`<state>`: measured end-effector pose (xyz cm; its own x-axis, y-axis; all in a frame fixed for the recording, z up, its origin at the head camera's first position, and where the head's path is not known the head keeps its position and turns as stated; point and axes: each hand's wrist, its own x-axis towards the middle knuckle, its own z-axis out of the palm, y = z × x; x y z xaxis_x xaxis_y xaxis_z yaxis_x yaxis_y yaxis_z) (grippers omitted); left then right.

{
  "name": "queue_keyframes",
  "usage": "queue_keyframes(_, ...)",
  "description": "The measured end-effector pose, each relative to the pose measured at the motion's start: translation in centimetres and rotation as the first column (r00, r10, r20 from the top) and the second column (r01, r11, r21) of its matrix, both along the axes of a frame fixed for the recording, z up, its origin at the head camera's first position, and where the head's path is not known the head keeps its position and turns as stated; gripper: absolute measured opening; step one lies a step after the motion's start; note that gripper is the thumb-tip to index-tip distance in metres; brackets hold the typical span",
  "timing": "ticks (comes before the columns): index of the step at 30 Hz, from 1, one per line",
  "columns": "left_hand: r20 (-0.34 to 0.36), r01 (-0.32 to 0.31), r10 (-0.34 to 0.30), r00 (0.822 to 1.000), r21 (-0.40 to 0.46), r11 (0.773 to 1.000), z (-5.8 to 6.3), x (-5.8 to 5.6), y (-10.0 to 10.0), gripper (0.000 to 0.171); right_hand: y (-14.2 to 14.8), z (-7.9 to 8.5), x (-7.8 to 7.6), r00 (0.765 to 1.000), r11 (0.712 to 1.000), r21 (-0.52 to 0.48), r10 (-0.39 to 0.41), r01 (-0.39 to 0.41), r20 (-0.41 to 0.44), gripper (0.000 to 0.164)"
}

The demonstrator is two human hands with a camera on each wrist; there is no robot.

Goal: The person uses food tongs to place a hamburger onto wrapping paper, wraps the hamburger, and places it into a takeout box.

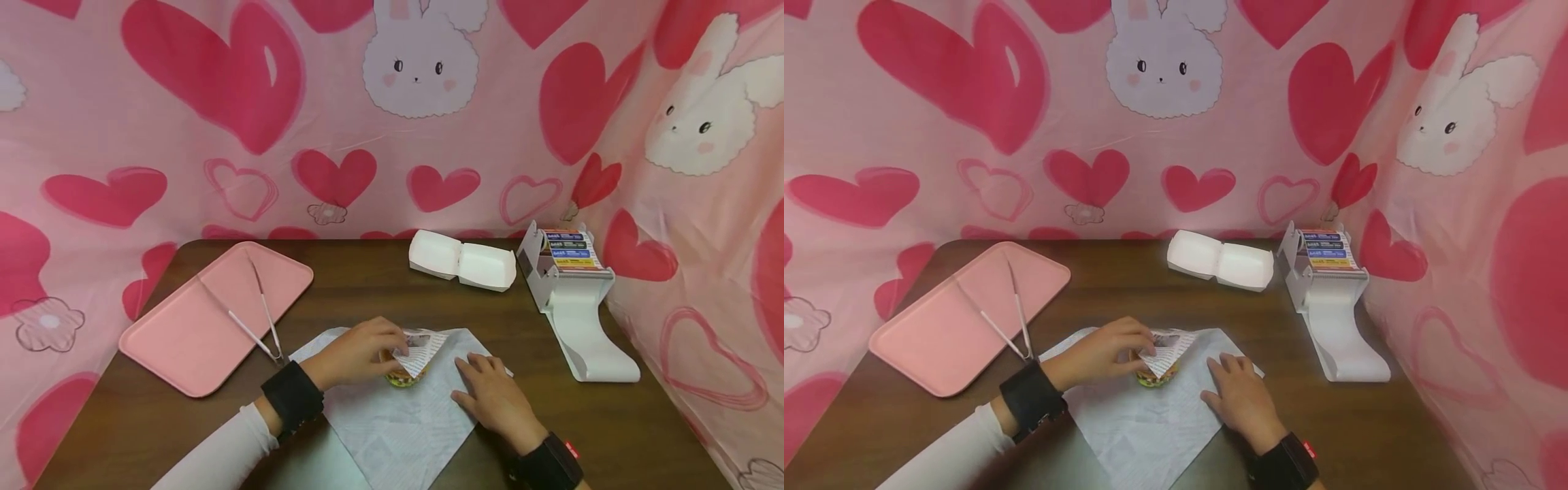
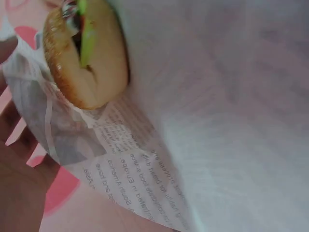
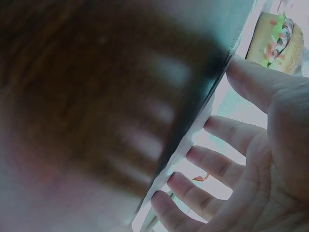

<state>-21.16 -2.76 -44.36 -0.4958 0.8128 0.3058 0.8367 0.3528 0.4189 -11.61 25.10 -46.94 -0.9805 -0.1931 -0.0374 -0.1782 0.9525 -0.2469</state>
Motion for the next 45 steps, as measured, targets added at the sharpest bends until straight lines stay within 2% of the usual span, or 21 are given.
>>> queue_keyframes(3,-0.084,0.014,-0.021,0.996,-0.076,0.997,-0.5,0.6,-0.2,0.019,0.1,0.1,0.0,1.0,1.0,0.0,-0.002,0.002,0.002,0.057)
queue_keyframes(6,-0.149,-0.005,-0.016,0.989,-0.141,0.99,-0.7,1.2,-0.2,0.023,0.1,0.3,0.0,1.0,1.0,0.002,-0.002,0.002,0.005,0.057)
queue_keyframes(9,-0.225,-0.043,0.008,0.974,-0.152,0.988,-0.8,1.6,0.1,0.025,0.1,0.4,0.0,1.0,1.0,0.003,-0.006,0.006,0.011,0.057)
queue_keyframes(11,-0.273,-0.078,0.036,0.961,-0.143,0.987,-0.9,2.0,0.5,0.019,0.1,0.4,0.1,1.0,1.0,0.002,-0.009,0.009,0.015,0.057)
queue_keyframes(13,-0.292,-0.116,0.072,0.954,-0.136,0.984,-1.0,2.3,0.9,0.013,0.2,0.3,0.0,1.0,1.0,0.004,-0.011,0.01,0.018,0.057)
queue_keyframes(19,-0.262,-0.226,0.178,0.948,-0.165,0.96,-1.3,2.9,1.9,0.03,0.1,0.1,-0.1,1.0,1.0,0.005,-0.007,0.007,0.012,0.058)
queue_keyframes(25,-0.224,-0.275,0.234,0.946,-0.177,0.945,-1.7,3.0,2.1,0.058,0.0,0.1,-0.1,1.0,1.0,0.007,-0.013,0.013,0.02,0.058)
queue_keyframes(30,-0.204,-0.288,0.25,0.947,-0.187,0.939,-1.9,3.1,1.8,0.06,-0.1,0.2,-0.2,1.0,1.0,0.002,-0.005,0.005,0.023,0.058)
queue_keyframes(39,-0.141,-0.249,0.223,0.965,-0.211,0.945,-1.5,3.1,1.5,0.056,-0.2,0.4,-0.2,0.999,1.0,0.004,-0.001,0.001,0.033,0.059)
queue_keyframes(41,-0.141,-0.25,0.223,0.964,-0.212,0.945,-1.5,3.0,1.5,0.055,-0.4,0.4,0.1,1.0,1.0,0.02,0.002,-0.002,-0.013,0.057)
queue_keyframes(43,-0.137,-0.254,0.228,0.964,-0.217,0.942,-1.4,3.0,1.6,0.055,-0.7,0.3,0.6,0.994,0.999,0.052,0.015,-0.01,-0.108,0.054)
queue_keyframes(45,-0.136,-0.259,0.233,0.963,-0.222,0.94,-1.2,3.0,1.6,0.054,-1.3,0.4,1.3,0.97,0.996,0.083,0.044,-0.025,-0.239,0.048)
